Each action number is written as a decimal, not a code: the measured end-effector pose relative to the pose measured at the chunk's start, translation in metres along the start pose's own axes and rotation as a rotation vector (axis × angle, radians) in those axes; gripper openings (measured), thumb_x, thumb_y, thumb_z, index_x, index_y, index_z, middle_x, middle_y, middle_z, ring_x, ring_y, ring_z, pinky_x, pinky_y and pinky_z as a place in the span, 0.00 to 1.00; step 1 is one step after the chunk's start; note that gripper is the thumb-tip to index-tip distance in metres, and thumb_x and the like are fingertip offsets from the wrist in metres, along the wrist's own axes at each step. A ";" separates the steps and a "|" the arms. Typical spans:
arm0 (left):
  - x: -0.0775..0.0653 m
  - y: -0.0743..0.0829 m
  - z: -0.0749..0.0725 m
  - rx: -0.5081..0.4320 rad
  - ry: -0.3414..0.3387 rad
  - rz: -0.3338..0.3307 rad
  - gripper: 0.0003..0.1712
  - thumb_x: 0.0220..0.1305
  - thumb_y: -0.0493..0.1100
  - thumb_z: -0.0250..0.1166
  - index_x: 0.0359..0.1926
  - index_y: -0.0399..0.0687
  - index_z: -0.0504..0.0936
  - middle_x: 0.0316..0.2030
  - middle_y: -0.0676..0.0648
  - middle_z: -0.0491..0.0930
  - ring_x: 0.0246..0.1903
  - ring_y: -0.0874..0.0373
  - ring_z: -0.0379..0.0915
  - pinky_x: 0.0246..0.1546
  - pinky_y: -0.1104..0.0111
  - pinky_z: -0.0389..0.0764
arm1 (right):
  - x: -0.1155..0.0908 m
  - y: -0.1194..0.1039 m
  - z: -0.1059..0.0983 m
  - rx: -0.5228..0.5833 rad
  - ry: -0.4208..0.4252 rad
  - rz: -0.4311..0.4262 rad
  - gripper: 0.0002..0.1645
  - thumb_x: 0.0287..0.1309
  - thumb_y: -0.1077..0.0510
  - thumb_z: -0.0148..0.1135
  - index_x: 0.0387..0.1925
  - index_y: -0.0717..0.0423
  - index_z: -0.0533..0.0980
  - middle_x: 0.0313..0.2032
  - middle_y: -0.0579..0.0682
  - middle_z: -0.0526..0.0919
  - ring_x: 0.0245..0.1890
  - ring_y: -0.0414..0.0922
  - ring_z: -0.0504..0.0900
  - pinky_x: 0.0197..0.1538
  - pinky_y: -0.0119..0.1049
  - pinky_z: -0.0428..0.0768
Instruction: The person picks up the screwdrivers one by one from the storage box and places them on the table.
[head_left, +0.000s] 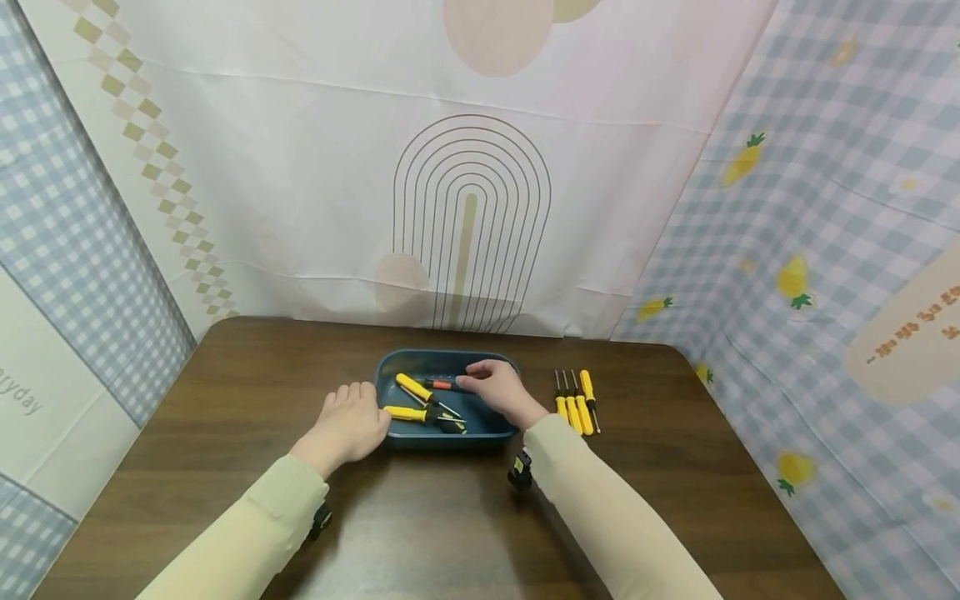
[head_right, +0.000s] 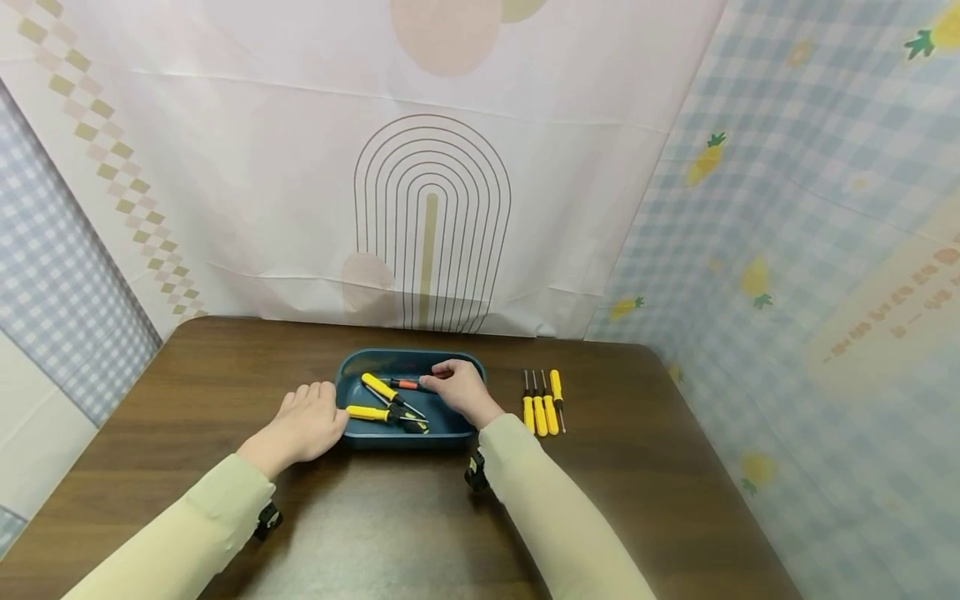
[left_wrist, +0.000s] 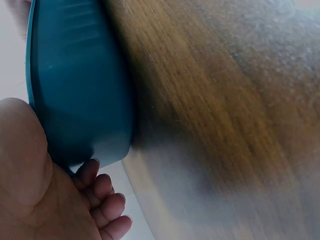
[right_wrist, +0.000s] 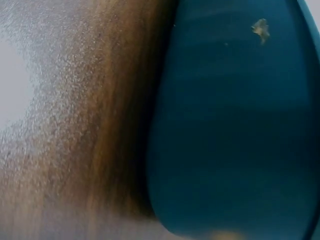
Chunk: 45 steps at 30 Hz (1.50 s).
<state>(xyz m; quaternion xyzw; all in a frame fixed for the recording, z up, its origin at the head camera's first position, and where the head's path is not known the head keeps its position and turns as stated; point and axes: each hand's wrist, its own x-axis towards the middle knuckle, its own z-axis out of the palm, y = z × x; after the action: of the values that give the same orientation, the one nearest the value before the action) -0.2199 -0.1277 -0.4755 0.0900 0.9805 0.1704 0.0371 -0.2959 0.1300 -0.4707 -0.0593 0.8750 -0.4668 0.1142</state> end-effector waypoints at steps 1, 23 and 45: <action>0.000 0.000 0.000 -0.001 0.000 0.000 0.18 0.66 0.48 0.49 0.42 0.34 0.68 0.35 0.41 0.66 0.38 0.45 0.61 0.43 0.51 0.63 | 0.000 0.000 0.001 -0.013 -0.005 -0.001 0.26 0.59 0.48 0.66 0.54 0.59 0.77 0.49 0.52 0.79 0.46 0.46 0.78 0.49 0.43 0.77; -0.002 0.001 -0.003 -0.003 -0.005 0.005 0.18 0.66 0.47 0.48 0.43 0.33 0.68 0.35 0.41 0.66 0.38 0.45 0.61 0.44 0.51 0.63 | 0.002 0.000 0.010 -0.174 -0.031 -0.026 0.20 0.60 0.54 0.65 0.51 0.60 0.78 0.44 0.51 0.81 0.43 0.45 0.79 0.45 0.42 0.78; -0.002 0.001 -0.002 -0.006 0.001 0.007 0.19 0.66 0.48 0.49 0.43 0.33 0.68 0.35 0.41 0.66 0.38 0.45 0.62 0.43 0.51 0.63 | 0.004 -0.004 0.018 -0.305 -0.008 -0.026 0.05 0.61 0.61 0.63 0.39 0.56 0.81 0.32 0.47 0.79 0.32 0.43 0.77 0.37 0.38 0.76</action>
<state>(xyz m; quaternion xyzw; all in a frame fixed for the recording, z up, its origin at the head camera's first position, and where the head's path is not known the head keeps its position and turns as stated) -0.2182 -0.1275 -0.4731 0.0931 0.9798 0.1735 0.0362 -0.2955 0.1123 -0.4776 -0.0889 0.9344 -0.3297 0.1013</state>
